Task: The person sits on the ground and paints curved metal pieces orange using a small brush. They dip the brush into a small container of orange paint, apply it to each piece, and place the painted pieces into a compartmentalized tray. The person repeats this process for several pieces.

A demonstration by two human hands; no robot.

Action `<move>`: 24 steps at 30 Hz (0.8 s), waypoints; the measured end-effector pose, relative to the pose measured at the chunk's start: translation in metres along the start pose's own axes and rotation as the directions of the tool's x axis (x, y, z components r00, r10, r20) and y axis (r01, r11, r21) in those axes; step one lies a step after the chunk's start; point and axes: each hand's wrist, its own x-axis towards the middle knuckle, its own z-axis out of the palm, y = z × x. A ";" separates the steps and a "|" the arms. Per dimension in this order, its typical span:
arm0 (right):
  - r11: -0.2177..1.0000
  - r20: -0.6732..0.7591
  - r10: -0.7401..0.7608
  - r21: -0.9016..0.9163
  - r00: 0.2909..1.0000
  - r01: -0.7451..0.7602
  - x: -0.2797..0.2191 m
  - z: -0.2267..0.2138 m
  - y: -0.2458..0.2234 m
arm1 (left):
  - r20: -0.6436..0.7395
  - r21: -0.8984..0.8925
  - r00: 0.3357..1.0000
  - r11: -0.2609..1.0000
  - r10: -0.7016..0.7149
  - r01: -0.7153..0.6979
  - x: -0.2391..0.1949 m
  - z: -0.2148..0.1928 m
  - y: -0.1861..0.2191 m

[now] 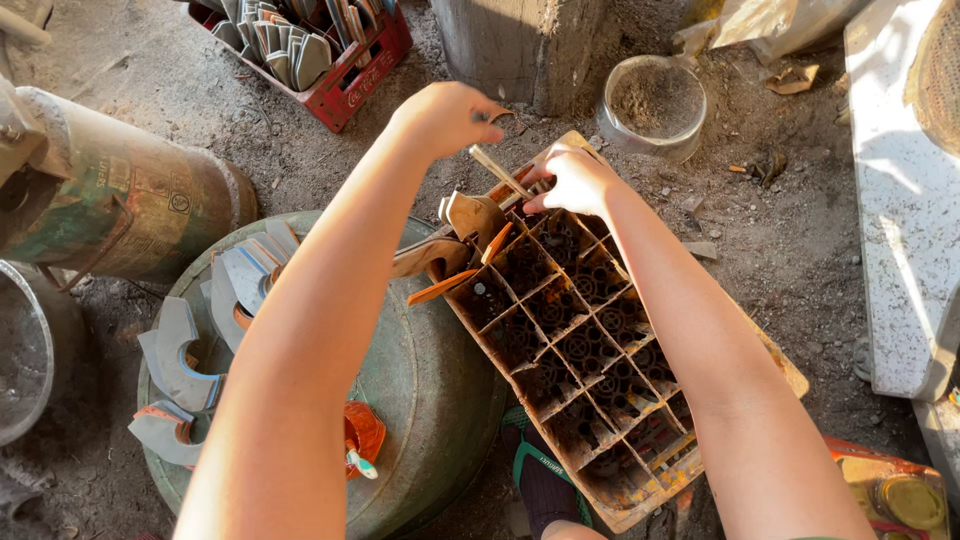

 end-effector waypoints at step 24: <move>0.998 -0.341 0.001 0.061 0.940 0.021 0.006 0.046 0.033 | -0.250 -0.319 0.956 0.945 -0.154 0.068 -0.010 0.041 -0.005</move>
